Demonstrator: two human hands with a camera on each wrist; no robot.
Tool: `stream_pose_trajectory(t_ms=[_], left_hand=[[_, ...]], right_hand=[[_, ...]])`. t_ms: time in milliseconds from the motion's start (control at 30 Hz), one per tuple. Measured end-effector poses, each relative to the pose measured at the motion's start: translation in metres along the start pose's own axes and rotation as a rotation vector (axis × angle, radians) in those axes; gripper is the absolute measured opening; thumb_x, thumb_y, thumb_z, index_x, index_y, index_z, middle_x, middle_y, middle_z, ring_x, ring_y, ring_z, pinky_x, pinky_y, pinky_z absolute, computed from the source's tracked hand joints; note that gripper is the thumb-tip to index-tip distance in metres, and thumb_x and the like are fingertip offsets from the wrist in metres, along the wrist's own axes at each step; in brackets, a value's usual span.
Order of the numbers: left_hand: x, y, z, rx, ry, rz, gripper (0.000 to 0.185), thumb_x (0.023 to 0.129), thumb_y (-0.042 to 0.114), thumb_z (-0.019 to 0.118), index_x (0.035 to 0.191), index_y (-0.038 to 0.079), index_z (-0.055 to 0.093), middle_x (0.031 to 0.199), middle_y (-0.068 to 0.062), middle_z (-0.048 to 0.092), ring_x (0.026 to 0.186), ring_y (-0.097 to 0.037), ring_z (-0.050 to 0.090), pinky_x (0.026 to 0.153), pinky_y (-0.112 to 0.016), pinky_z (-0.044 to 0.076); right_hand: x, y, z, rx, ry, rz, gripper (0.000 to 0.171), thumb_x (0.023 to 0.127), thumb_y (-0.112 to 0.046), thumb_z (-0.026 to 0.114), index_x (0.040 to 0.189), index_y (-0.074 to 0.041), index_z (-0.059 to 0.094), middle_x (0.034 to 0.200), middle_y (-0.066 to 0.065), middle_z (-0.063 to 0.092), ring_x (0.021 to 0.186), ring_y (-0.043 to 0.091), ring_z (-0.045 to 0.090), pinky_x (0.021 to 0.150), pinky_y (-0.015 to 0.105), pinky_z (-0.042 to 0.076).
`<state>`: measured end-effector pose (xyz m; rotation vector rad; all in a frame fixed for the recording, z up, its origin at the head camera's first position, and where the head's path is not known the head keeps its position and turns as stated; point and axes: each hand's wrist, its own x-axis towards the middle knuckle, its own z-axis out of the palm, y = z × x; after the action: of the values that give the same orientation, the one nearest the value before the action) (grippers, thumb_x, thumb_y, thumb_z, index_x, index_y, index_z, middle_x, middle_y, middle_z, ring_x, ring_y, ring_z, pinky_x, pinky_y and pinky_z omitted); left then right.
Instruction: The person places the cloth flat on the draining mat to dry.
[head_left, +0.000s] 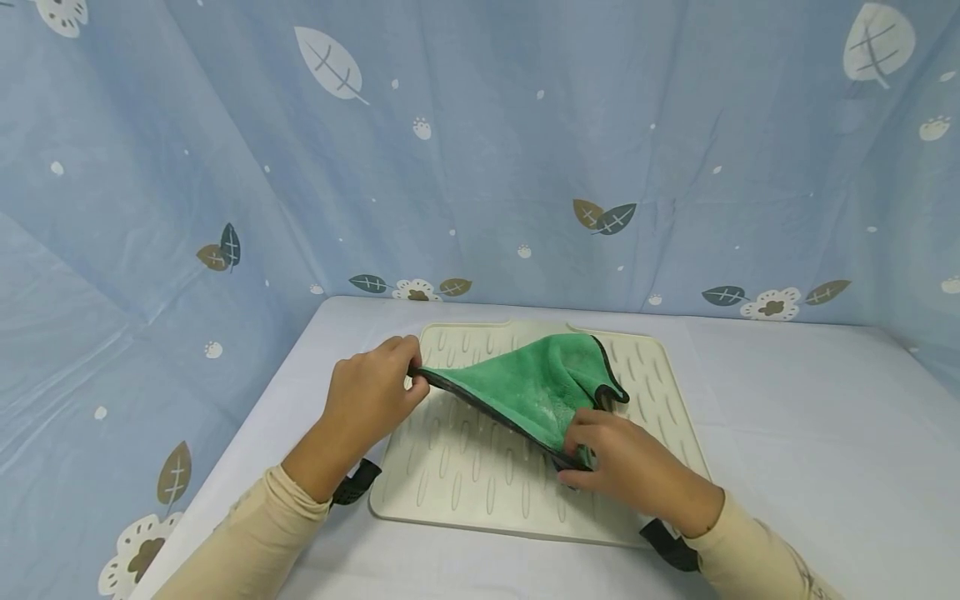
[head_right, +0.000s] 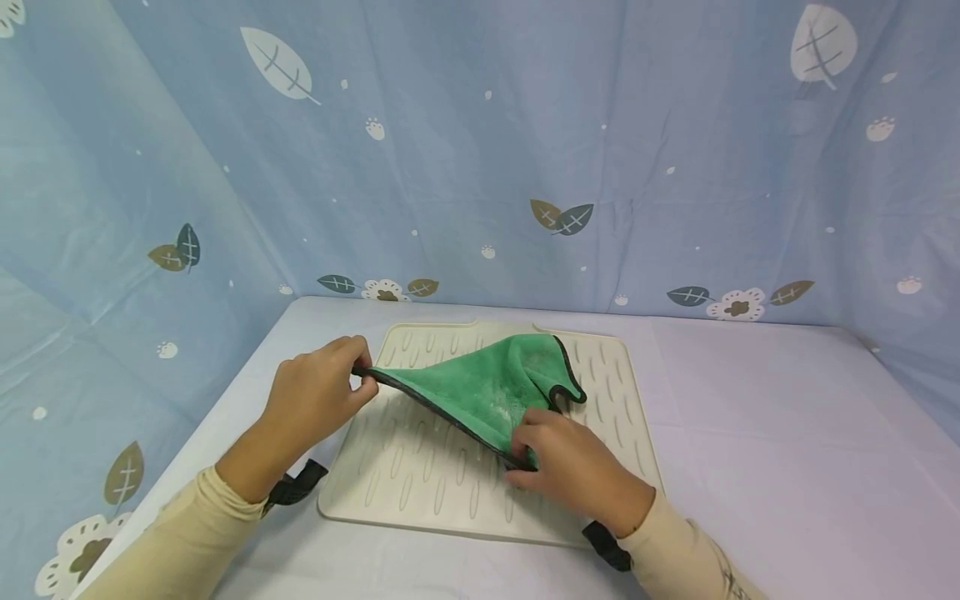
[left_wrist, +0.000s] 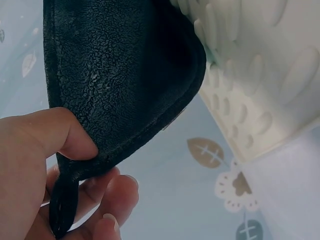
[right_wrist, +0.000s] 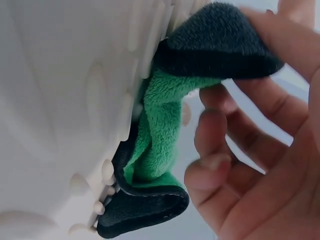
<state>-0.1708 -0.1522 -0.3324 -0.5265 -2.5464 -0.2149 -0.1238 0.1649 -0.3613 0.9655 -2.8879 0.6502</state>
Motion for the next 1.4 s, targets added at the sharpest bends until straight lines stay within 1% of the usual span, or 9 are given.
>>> stream_pose_trajectory(t_ms=[233, 367, 567, 700, 800, 933, 1067, 1267, 1400], left_hand=[[0.000, -0.001, 0.000, -0.005, 0.002, -0.010, 0.017, 0.079, 0.011, 0.073, 0.078, 0.013, 0.057, 0.070, 0.003, 0.057, 0.043, -0.012, 0.036, 0.039, -0.025, 0.025], [0.000, -0.002, 0.001, -0.009, -0.003, -0.017, 0.017, 0.079, 0.011, 0.073, 0.077, 0.013, 0.057, 0.069, 0.003, 0.057, 0.044, -0.012, 0.036, 0.040, -0.025, 0.025], [0.000, -0.002, 0.001, -0.006, -0.030, -0.030, 0.018, 0.080, 0.012, 0.073, 0.076, 0.013, 0.056, 0.067, 0.004, 0.056, 0.044, -0.012, 0.037, 0.040, -0.026, 0.025], [0.000, -0.002, 0.001, 0.000, -0.058, -0.045, 0.019, 0.079, 0.013, 0.074, 0.076, 0.013, 0.055, 0.065, 0.004, 0.054, 0.044, -0.013, 0.037, 0.040, -0.026, 0.025], [0.000, -0.003, 0.001, 0.004, -0.072, -0.053, 0.020, 0.079, 0.013, 0.074, 0.076, 0.014, 0.055, 0.065, 0.005, 0.053, 0.045, -0.013, 0.038, 0.040, -0.027, 0.026], [0.000, -0.003, 0.001, 0.009, -0.078, -0.055, 0.021, 0.079, 0.014, 0.075, 0.075, 0.014, 0.055, 0.065, 0.005, 0.053, 0.045, -0.013, 0.038, 0.040, -0.027, 0.026], [0.000, -0.003, 0.002, 0.004, -0.089, -0.053, 0.021, 0.079, 0.015, 0.076, 0.076, 0.014, 0.055, 0.065, 0.005, 0.053, 0.045, -0.012, 0.038, 0.041, -0.027, 0.026], [-0.001, -0.002, 0.002, -0.010, -0.117, -0.039, 0.021, 0.079, 0.016, 0.076, 0.077, 0.015, 0.055, 0.066, 0.007, 0.052, 0.045, -0.011, 0.037, 0.041, -0.026, 0.027], [0.000, -0.002, 0.001, 0.002, -0.118, 0.015, 0.022, 0.077, 0.013, 0.075, 0.076, 0.015, 0.053, 0.064, 0.008, 0.050, 0.046, -0.009, 0.036, 0.043, -0.026, 0.027]], right_hand=[[-0.002, 0.002, -0.001, -0.021, -0.106, -0.008, 0.030, 0.073, -0.029, 0.090, 0.090, -0.023, 0.066, 0.095, -0.012, 0.053, 0.076, 0.002, 0.044, 0.065, 0.024, 0.046], [-0.003, 0.003, 0.001, -0.067, -0.104, -0.024, 0.033, 0.073, -0.021, 0.089, 0.092, -0.021, 0.063, 0.094, -0.010, 0.053, 0.078, 0.003, 0.046, 0.065, 0.025, 0.046], [-0.001, 0.005, 0.001, -0.189, -0.041, -0.035, 0.031, 0.076, -0.015, 0.085, 0.099, -0.013, 0.064, 0.092, -0.006, 0.057, 0.082, 0.010, 0.055, 0.067, 0.032, 0.051], [-0.001, 0.006, -0.001, -0.210, -0.005, 0.017, 0.033, 0.077, -0.012, 0.083, 0.105, -0.010, 0.066, 0.093, -0.003, 0.061, 0.082, 0.012, 0.058, 0.069, 0.036, 0.053], [-0.001, 0.007, -0.004, -0.189, 0.033, 0.074, 0.034, 0.077, -0.008, 0.080, 0.109, -0.007, 0.068, 0.099, 0.001, 0.066, 0.088, 0.017, 0.063, 0.075, 0.039, 0.055], [0.001, 0.010, -0.010, -0.109, 0.088, 0.157, 0.022, 0.078, -0.003, 0.074, 0.096, -0.011, 0.064, 0.086, -0.002, 0.063, 0.074, 0.013, 0.058, 0.064, 0.031, 0.050], [0.001, 0.015, -0.017, -0.069, 0.139, 0.213, 0.024, 0.079, -0.001, 0.072, 0.085, -0.017, 0.055, 0.070, -0.005, 0.051, 0.056, 0.007, 0.041, 0.051, 0.023, 0.035], [-0.002, 0.022, -0.027, -0.143, 0.208, 0.204, 0.027, 0.078, 0.000, 0.075, 0.087, -0.016, 0.055, 0.080, -0.004, 0.054, 0.061, 0.009, 0.041, 0.054, 0.026, 0.034], [-0.005, 0.026, -0.033, -0.204, 0.252, 0.164, 0.029, 0.075, 0.004, 0.076, 0.087, -0.015, 0.056, 0.081, -0.004, 0.054, 0.065, 0.010, 0.042, 0.056, 0.026, 0.036]])
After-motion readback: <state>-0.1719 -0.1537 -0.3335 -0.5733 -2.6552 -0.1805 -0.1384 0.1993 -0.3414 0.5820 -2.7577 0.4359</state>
